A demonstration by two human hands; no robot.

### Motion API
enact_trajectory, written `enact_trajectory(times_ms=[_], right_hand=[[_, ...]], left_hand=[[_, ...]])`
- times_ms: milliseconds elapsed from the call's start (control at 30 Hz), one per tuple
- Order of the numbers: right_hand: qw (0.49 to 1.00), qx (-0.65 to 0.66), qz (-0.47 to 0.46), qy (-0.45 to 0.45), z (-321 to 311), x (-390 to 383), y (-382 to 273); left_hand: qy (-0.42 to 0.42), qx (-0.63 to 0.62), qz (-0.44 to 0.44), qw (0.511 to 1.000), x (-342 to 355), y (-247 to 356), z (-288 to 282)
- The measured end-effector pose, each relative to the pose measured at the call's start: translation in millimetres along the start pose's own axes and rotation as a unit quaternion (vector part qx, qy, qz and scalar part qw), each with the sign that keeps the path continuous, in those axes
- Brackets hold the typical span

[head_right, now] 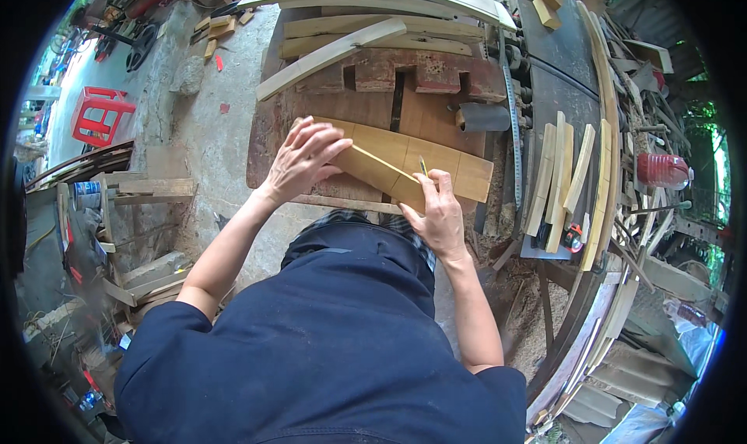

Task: The person aligns wooden boards against each other on a table and marks guidelines across them using a pencil, repeatedly repositioning and marking different wooden pieces.

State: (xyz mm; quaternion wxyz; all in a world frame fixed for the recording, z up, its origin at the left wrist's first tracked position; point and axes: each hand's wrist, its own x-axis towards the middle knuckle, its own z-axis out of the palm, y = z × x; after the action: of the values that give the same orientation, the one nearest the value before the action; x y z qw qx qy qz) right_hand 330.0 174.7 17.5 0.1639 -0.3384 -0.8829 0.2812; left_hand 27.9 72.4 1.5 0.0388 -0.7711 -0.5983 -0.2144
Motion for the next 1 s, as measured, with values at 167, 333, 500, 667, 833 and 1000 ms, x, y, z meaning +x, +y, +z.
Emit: enact_trajectory(times_ms=[167, 333, 500, 667, 833, 1000], right_hand=[[0.997, 0.005, 0.053, 0.062, 15.9, -15.5, -9.1], [0.990, 0.026, 0.108, 0.081, 21.4, -32.9, -23.5], [0.976, 0.011, 0.184, 0.116, 17.5, -45.6, -32.6], [0.970, 0.018, 0.211, 0.120, 22.1, -48.0, -47.5], [0.976, 0.015, 0.202, 0.080, 27.4, -45.8, -74.0], [0.974, 0.034, 0.211, 0.078, 49.7, -48.7, -93.3]], left_hand=[[-0.036, -0.014, -0.148, 0.988, 5.3, -26.1, 8.8], [-0.083, -0.025, -0.165, 0.982, -9.3, -37.9, 3.7], [-0.045, -0.009, -0.147, 0.988, -20.4, -13.0, 5.7], [-0.055, -0.023, -0.177, 0.982, -34.6, 33.8, 6.2], [-0.093, -0.033, -0.209, 0.973, -39.4, 57.1, 1.5], [-0.040, -0.104, -0.225, 0.968, -43.6, 39.1, 14.0]])
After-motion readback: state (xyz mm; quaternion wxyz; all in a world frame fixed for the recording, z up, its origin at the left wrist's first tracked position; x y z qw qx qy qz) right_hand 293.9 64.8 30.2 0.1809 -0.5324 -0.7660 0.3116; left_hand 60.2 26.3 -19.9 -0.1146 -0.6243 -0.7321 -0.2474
